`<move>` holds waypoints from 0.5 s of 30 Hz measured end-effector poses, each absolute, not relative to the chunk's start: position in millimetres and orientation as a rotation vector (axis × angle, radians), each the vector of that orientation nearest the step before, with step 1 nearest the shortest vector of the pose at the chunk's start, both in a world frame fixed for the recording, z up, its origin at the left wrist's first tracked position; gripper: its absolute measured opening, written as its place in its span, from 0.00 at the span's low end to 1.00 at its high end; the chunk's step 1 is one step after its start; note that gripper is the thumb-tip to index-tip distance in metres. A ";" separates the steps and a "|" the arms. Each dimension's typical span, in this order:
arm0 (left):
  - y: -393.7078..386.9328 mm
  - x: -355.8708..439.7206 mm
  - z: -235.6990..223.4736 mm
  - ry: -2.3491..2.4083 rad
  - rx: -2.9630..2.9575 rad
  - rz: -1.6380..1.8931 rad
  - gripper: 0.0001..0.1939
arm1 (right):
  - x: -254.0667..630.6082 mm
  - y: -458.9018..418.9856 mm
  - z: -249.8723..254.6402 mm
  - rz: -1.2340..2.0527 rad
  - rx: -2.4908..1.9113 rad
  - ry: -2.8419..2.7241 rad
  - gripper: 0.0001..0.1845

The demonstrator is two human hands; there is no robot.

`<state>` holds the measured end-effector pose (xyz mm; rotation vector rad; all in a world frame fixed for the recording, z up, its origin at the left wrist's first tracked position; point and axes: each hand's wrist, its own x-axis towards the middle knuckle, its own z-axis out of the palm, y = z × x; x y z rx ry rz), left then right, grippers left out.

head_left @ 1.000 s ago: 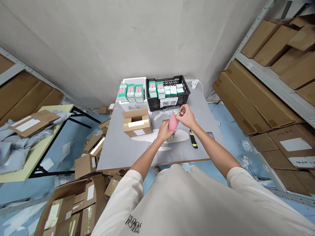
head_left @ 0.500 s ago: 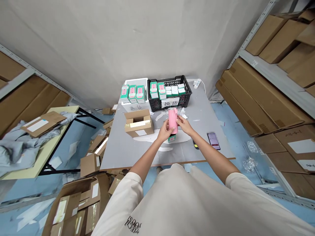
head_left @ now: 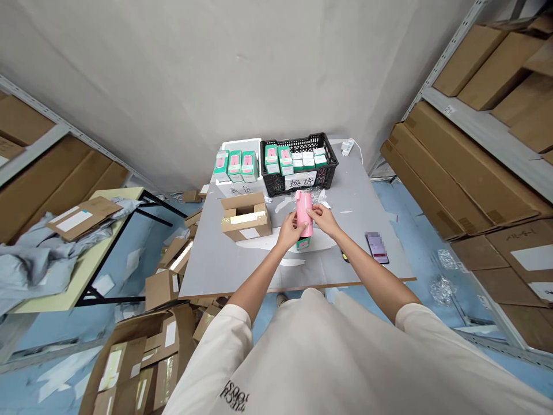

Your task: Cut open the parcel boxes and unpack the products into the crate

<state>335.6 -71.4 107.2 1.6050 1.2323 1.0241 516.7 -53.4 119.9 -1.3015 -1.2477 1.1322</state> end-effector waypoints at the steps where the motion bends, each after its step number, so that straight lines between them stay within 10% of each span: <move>1: -71.9 334.4 108.1 1.207 1.585 1.032 0.36 | 516.8 -53.9 120.1 1.174 -1.272 -1.241 0.28; 15: -72.4 328.8 110.1 1.285 1.634 1.022 0.39 | 510.5 -59.7 123.6 1.266 -1.200 -1.220 0.28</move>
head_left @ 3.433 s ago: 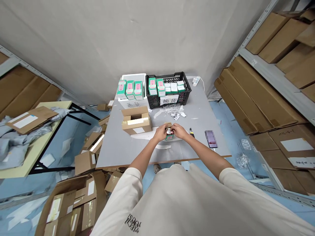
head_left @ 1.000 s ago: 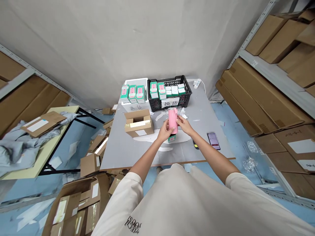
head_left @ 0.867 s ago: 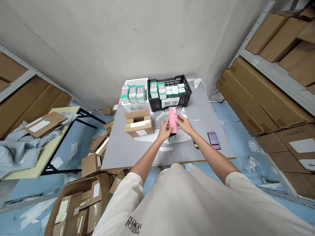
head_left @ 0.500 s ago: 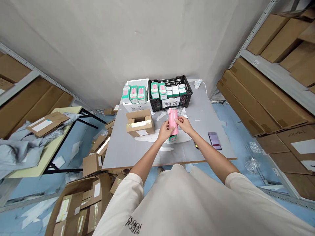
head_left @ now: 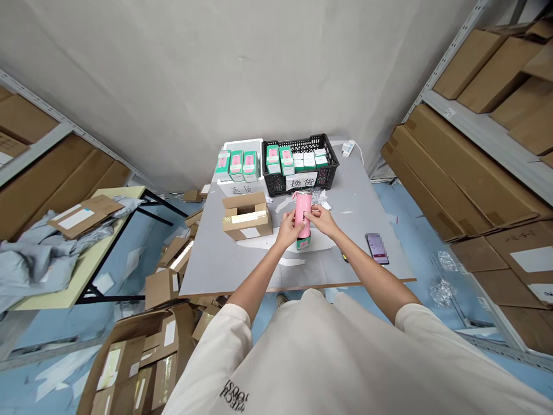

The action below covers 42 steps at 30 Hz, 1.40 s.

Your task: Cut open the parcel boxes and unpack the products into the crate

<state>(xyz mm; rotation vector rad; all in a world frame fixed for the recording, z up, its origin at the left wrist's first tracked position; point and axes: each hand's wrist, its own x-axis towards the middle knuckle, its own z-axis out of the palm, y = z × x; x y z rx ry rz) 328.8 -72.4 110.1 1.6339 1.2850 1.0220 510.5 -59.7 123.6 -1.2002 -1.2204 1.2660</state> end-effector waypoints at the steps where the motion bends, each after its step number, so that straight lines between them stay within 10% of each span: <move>1: -72.1 328.3 110.4 1.281 1.617 1.039 0.39 | 510.8 -60.1 123.2 1.280 -1.193 -1.218 0.28; 42: -69.5 322.6 113.5 1.247 1.367 1.080 0.40 | 506.4 -60.5 123.1 1.185 -1.241 -1.278 0.30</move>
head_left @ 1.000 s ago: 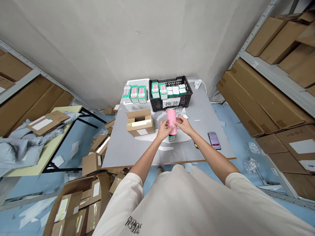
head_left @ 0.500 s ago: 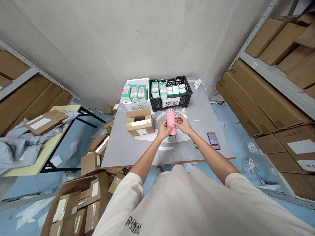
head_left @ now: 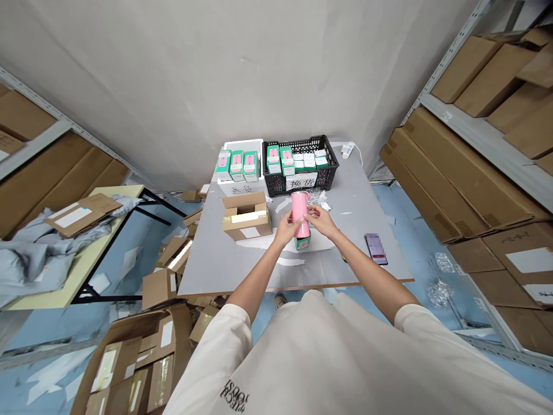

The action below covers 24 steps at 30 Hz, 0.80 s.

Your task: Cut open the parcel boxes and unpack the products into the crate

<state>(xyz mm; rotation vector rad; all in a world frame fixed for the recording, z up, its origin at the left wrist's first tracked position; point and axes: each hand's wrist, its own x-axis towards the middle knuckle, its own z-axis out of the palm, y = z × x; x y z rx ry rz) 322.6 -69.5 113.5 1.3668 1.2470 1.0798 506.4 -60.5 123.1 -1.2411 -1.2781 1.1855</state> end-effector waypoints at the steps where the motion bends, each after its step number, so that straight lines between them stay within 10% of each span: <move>1: -68.3 322.8 113.5 1.241 1.313 1.088 0.41 | 506.3 -61.2 124.2 1.175 -1.234 -1.282 0.30; 16: -65.9 319.4 120.2 1.152 0.871 0.976 0.34 | 504.8 -64.7 137.3 1.123 -1.184 -1.414 0.24; 24: -68.8 319.8 117.7 0.981 0.882 1.056 0.49 | 512.7 -62.0 137.0 1.166 -1.109 -1.417 0.19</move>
